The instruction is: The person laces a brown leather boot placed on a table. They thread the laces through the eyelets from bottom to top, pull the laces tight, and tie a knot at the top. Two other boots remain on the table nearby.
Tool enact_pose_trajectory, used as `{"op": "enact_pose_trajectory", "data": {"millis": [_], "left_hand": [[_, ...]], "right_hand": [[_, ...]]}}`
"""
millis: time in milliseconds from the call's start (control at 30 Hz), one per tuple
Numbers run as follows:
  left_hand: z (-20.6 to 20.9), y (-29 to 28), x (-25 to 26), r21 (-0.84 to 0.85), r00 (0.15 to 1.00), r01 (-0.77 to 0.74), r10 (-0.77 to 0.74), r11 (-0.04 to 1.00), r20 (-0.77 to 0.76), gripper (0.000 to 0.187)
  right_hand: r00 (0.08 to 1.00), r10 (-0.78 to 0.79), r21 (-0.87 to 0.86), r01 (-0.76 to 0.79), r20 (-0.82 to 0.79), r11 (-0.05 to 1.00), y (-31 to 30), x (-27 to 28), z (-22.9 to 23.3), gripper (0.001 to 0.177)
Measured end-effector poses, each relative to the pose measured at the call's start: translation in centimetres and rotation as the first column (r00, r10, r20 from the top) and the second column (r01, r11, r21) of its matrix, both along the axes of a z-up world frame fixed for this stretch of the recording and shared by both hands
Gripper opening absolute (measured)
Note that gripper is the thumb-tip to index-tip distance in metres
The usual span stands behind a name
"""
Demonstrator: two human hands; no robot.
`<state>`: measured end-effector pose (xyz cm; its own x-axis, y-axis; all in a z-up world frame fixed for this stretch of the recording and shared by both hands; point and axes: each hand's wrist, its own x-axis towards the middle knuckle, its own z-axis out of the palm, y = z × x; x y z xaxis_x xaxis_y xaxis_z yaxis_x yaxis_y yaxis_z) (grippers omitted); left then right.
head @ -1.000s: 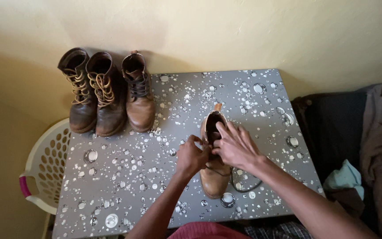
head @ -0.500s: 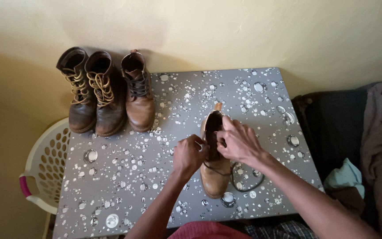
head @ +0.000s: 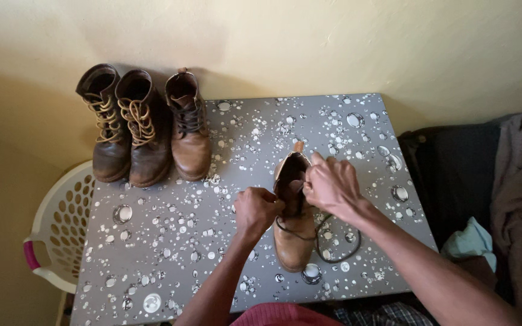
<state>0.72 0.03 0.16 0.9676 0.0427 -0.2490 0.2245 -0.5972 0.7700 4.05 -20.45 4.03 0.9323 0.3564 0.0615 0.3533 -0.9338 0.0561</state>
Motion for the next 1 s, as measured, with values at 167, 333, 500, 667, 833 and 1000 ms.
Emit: {"op": "enact_pose_trajectory", "data": {"millis": [167, 333, 500, 667, 833, 1000], "left_hand": [[0.5, 0.0, -0.1, 0.032, 1.000, 0.022, -0.022, 0.999, 0.006, 0.024], [0.5, 0.1, 0.0, 0.041, 0.998, 0.028, -0.031, 0.999, 0.053, 0.022], [0.0, 0.0, -0.3, 0.024, 0.993, 0.027, -0.030, 0.999, 0.112, 0.022], [-0.8, -0.3, -1.1, -0.036, 0.993, 0.031, -0.027, 0.999, 0.116, 0.031], [-1.6, 0.0, -2.5, -0.135, 0.992, 0.066, -0.080, 0.989, -0.099, 0.039], [-2.2, -0.3, -4.6, -0.404, 0.968, -0.102, -0.004, 0.909, -0.252, 0.049]], "right_hand": [[0.998, 0.052, -0.197, -0.043, 0.043, 0.980, 0.8, 0.1, -0.2, 0.010], [0.966, 0.175, -0.276, -0.119, 0.189, 0.954, 0.5, 0.5, -1.1, 0.013], [1.000, 0.020, -0.255, -0.025, -0.023, 0.967, 0.0, 1.3, -2.3, 0.013], [0.975, -0.054, -0.039, 0.047, -0.215, 0.998, -1.4, 1.1, -1.2, 0.011], [0.848, -0.083, 0.270, 0.257, -0.524, 0.928, -2.5, 0.1, 0.6, 0.024], [0.785, -0.009, 0.438, 0.355, -0.619, 0.826, -3.9, 0.2, 2.7, 0.024]]}}
